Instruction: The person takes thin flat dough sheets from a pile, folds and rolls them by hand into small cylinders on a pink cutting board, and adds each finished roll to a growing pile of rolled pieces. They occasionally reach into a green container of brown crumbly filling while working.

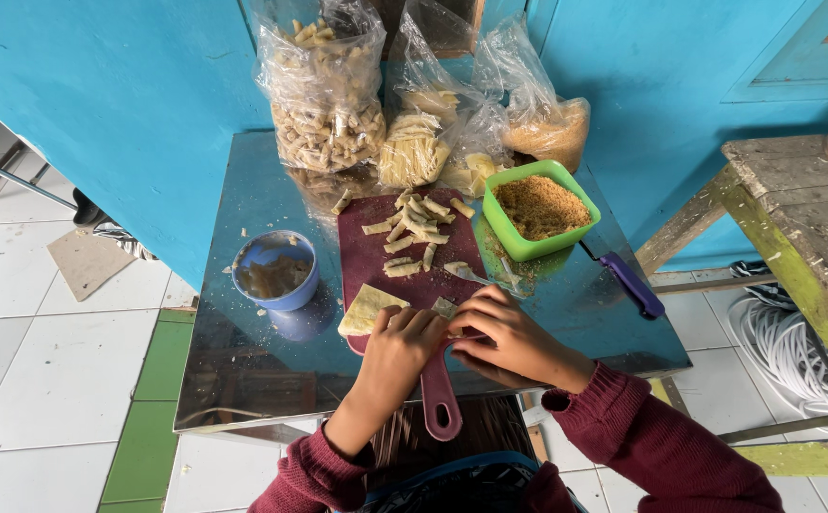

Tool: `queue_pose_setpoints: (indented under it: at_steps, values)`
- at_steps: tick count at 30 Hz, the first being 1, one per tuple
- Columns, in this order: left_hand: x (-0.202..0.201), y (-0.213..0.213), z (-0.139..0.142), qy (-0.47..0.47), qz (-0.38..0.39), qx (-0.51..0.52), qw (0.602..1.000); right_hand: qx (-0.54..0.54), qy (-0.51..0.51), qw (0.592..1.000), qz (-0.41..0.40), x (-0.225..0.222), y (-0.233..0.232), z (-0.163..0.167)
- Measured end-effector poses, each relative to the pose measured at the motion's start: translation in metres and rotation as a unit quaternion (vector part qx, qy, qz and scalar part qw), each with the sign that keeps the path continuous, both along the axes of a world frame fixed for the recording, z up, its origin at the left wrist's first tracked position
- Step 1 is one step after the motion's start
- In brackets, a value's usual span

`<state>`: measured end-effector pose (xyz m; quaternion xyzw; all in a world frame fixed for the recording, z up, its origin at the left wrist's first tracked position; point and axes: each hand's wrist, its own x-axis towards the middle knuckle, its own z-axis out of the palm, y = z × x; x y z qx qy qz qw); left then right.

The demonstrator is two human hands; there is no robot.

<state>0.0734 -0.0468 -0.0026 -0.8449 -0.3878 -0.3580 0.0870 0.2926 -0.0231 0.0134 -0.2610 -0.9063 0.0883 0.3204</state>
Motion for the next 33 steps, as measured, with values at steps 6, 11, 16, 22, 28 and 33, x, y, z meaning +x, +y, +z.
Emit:
queue_pose_setpoints:
  at_steps: [6, 11, 16, 22, 28, 33]
  values:
    - [0.002, 0.009, -0.008, -0.012, -0.004, -0.046, 0.999, -0.004, -0.013, 1.000, -0.026, -0.001, 0.005, -0.005]
    - [0.001, 0.012, -0.005, -0.060, -0.017, -0.077, 0.995, 0.014, -0.013, 0.999, -0.034, -0.004, 0.014, -0.010]
    - [-0.002, 0.008, 0.001, -0.097, -0.037, -0.106, 0.989, -0.086, 0.000, 0.995, -0.045, -0.005, 0.021, -0.005]
    - [0.003, 0.010, 0.002, -0.121, 0.002, -0.145, 0.982, -0.149, -0.012, 0.988, -0.045, -0.008, 0.029, 0.002]
    - [0.010, 0.012, -0.003, -0.112, 0.057, -0.101, 0.987, 0.083, -0.064, 0.991, -0.088, -0.013, 0.014, -0.001]
    - [0.011, 0.010, -0.009, -0.101, 0.040, -0.107, 0.988, 0.149, -0.092, 0.983, -0.052, -0.007, 0.000, -0.003]
